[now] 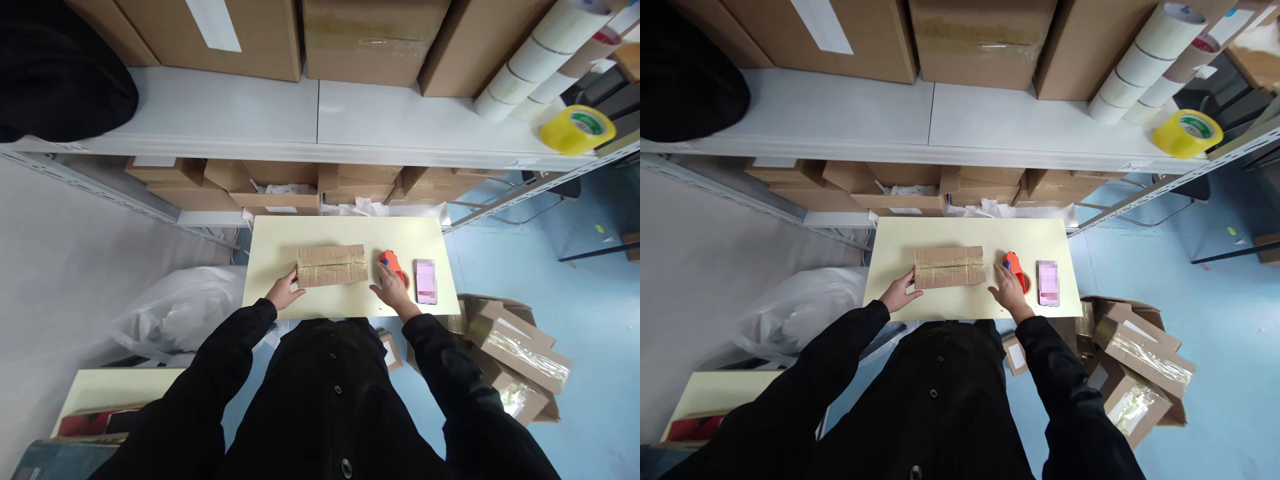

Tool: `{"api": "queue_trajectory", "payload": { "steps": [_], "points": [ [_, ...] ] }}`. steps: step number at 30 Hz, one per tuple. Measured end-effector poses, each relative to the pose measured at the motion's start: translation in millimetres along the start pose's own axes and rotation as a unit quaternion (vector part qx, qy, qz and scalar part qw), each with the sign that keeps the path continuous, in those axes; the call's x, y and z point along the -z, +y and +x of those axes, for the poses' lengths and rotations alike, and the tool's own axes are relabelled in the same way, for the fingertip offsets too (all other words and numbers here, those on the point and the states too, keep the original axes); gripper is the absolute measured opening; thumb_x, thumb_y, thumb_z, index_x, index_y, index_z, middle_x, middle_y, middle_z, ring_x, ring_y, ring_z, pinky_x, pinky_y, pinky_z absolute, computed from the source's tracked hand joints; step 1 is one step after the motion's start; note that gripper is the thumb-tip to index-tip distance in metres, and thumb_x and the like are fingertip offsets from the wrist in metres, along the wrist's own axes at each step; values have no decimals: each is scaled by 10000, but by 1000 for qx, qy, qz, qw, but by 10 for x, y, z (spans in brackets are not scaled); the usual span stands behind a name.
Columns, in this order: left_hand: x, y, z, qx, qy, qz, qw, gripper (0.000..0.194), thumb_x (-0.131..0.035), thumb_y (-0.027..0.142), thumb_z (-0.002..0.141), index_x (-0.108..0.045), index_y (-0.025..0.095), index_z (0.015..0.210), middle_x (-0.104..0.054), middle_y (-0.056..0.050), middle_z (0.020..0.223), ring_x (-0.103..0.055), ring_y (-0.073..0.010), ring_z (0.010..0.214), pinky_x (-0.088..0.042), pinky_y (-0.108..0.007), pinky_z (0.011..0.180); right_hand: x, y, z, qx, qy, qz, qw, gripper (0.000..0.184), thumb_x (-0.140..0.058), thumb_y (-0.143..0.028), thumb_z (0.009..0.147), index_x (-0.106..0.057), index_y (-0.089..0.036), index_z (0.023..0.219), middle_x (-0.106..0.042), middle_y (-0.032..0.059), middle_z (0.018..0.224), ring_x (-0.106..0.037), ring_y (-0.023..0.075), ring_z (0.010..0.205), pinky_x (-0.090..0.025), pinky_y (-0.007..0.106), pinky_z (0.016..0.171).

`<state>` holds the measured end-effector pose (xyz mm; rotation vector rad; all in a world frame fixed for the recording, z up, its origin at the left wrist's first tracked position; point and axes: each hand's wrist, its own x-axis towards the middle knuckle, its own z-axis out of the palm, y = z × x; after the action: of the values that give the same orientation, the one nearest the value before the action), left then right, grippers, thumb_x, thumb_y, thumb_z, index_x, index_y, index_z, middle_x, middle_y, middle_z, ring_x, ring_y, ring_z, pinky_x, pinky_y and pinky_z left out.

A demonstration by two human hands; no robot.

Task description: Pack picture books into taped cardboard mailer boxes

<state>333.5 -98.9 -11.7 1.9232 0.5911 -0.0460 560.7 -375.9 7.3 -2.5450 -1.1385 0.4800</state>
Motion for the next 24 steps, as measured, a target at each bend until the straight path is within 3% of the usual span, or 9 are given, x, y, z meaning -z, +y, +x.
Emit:
{"api": "queue_trajectory", "payload": {
  "steps": [3, 8, 11, 14, 19, 24],
  "points": [
    [-32, 26, -2, 4, 8, 1, 1000, 790, -649, 387, 726, -366, 167, 1430, -603, -109, 1289, -593, -272, 1159, -457, -420, 1008, -98, -127, 73, 56, -15, 137, 989, 779, -626, -252, 778, -262, -157, 1459, -468, 190, 1390, -510, 281, 1217, -433, 442, 976],
    [25, 106, 34, 4, 26, -25, 999, 711, -609, 452, 748, -452, 130, 1362, -655, -112, 1187, -631, -246, 1066, -508, -396, 923, -67, -232, 198, 12, -36, 296, 954, 674, -537, -331, 855, -279, -184, 1460, -549, 152, 1295, -627, 211, 957, -520, 376, 828],
    [130, 187, 67, 7, 39, -26, 999, 581, -543, 522, 788, -582, 117, 1202, -694, -98, 1069, -648, -227, 973, -514, -352, 887, 87, -280, 267, -15, -55, 317, 947, 554, -521, -388, 871, -433, -180, 1378, -596, 124, 1238, -631, 199, 894, -527, 339, 790],
    [183, 249, 110, 22, 47, 41, 998, 460, -473, 528, 825, -662, 131, 960, -714, -91, 933, -652, -227, 886, -503, -323, 831, 159, -369, 344, -57, -48, 293, 953, 437, -458, -418, 905, -564, -166, 1247, -656, 110, 1131, -631, 202, 886, -507, 313, 789],
    [127, 244, 227, 106, 57, 147, 982, 434, -381, 498, 855, -621, 187, 672, -666, -58, 669, -637, -218, 737, -467, -290, 698, -1, -493, 458, -100, -49, 233, 966, 377, -403, -414, 922, -645, -158, 1058, -688, 98, 987, -618, 212, 909, -466, 314, 809],
    [165, 168, 310, 153, 50, 156, 975, 419, -391, 481, 843, -600, 218, 592, -624, -52, 573, -649, -238, 750, -438, -278, 659, -196, -486, 446, -120, -68, 342, 929, 389, -511, -440, 864, -629, -180, 1129, -699, 55, 945, -612, 188, 844, -490, 319, 801]
  ]
}}
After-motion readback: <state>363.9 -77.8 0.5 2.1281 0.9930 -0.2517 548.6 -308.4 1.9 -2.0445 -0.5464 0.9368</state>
